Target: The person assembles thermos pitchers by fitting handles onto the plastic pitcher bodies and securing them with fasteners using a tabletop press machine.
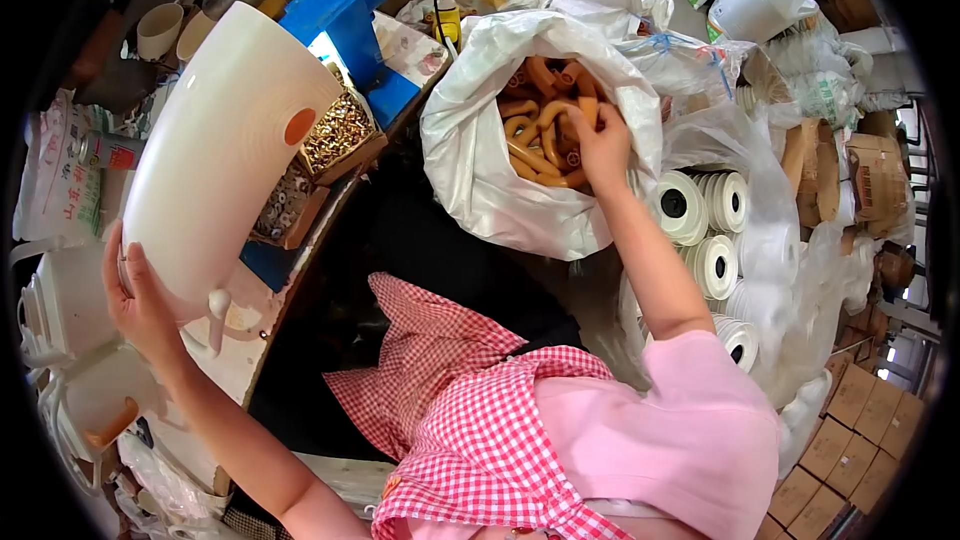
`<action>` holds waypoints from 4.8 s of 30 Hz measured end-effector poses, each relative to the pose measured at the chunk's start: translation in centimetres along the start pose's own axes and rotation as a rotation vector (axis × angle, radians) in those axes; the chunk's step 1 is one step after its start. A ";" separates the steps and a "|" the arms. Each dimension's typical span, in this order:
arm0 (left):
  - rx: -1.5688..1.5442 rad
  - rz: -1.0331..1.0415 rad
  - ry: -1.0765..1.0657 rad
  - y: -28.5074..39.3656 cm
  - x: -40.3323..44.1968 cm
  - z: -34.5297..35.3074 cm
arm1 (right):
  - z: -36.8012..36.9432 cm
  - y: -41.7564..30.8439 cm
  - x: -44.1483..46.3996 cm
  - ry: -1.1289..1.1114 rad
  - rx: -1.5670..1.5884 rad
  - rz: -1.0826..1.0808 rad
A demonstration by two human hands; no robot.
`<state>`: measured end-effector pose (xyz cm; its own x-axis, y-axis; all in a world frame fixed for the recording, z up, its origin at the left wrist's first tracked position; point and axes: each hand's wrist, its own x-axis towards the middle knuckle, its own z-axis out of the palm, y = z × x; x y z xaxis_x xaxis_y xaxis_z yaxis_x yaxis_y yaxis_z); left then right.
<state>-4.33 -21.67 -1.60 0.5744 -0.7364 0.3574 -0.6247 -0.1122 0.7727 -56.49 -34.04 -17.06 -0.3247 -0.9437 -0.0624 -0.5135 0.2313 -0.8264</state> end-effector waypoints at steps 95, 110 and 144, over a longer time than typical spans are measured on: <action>0.003 0.207 0.204 -1.3 -1.1 -0.6 | 20.2 -45.2 -17.4 -0.755 -0.902 -1.696; 0.098 0.340 0.169 -0.8 -0.5 -1.6 | 17.2 -42.2 -10.9 -0.471 0.267 -1.342; 0.086 -0.450 0.506 -1.0 -13.7 -22.5 | 19.5 -21.1 -2.9 -0.701 -0.668 -1.070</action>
<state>0.34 3.53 4.56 0.9516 -0.2051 0.2287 -0.2950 -0.4024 0.8666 -29.21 -40.74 -10.39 0.7950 -0.6065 -0.0111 -0.5891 -0.7676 -0.2526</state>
